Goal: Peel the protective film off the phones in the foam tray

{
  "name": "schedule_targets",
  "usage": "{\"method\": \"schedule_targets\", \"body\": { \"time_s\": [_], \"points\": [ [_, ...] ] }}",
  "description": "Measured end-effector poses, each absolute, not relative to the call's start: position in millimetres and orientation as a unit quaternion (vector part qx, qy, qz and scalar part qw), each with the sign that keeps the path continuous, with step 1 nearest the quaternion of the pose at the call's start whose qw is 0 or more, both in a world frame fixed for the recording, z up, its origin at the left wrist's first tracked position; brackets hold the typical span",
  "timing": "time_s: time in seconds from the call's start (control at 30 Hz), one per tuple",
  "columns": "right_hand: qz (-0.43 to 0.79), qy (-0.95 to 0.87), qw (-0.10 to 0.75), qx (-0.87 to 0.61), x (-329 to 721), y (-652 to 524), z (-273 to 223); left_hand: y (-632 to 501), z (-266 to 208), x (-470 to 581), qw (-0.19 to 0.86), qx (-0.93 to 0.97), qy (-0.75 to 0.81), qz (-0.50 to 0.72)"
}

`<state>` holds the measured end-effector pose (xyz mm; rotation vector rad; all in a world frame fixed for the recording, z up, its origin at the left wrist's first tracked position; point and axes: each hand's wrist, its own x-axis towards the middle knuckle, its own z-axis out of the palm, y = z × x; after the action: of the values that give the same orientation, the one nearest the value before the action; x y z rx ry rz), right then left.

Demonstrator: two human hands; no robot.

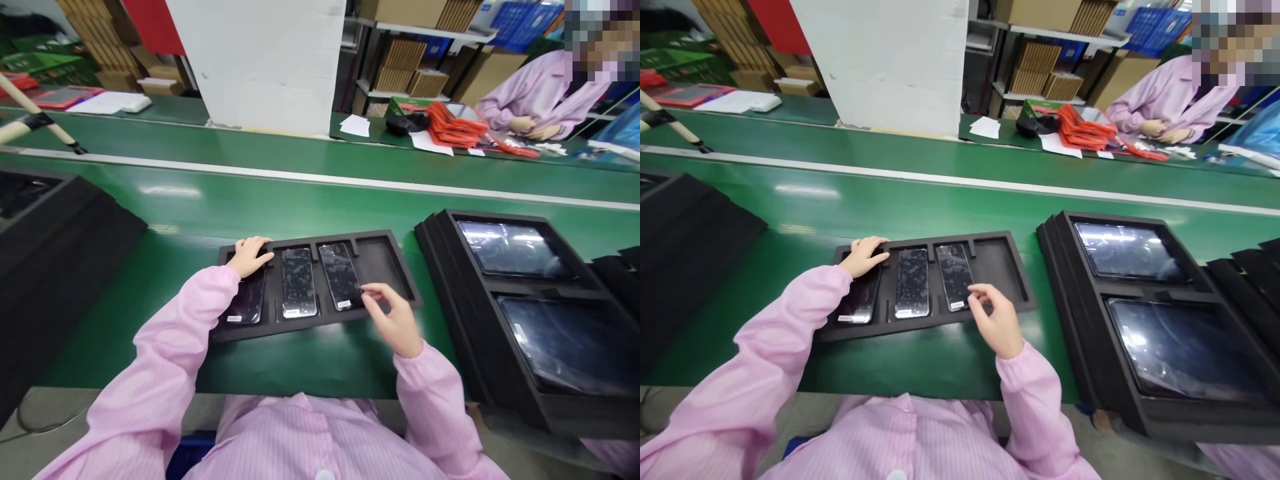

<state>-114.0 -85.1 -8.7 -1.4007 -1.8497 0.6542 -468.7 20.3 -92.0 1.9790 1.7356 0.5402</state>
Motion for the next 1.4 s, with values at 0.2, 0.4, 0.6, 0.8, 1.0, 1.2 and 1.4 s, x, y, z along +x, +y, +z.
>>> {"method": "schedule_targets", "body": {
  "time_s": [0.2,0.4,0.6,0.8,1.0,1.2,1.4],
  "points": [
    [0.164,-0.795,0.111,-0.573,-137,-40,-3,36,-87,-458,0.222,0.746,0.596,0.196],
    [0.128,-0.842,0.028,-0.523,-220,7,3,14,-73,-468,0.14,0.621,0.733,0.239],
    [0.076,-0.841,0.031,-0.535,-257,23,-30,-36,-68,-476,0.159,0.522,0.814,0.2],
    [0.096,-0.871,0.05,-0.48,-237,46,-41,-1,-69,-525,0.359,0.503,0.762,0.193],
    [0.078,-0.873,0.058,-0.478,-265,32,-29,14,-86,-548,0.467,0.473,0.703,0.255],
    [0.061,-0.871,0.038,-0.486,-323,15,-37,10,-100,-536,0.528,0.448,0.644,0.325],
    [0.018,-0.861,0.058,-0.505,-331,1,-49,29,-113,-525,0.337,0.516,0.636,0.464]
  ]
}}
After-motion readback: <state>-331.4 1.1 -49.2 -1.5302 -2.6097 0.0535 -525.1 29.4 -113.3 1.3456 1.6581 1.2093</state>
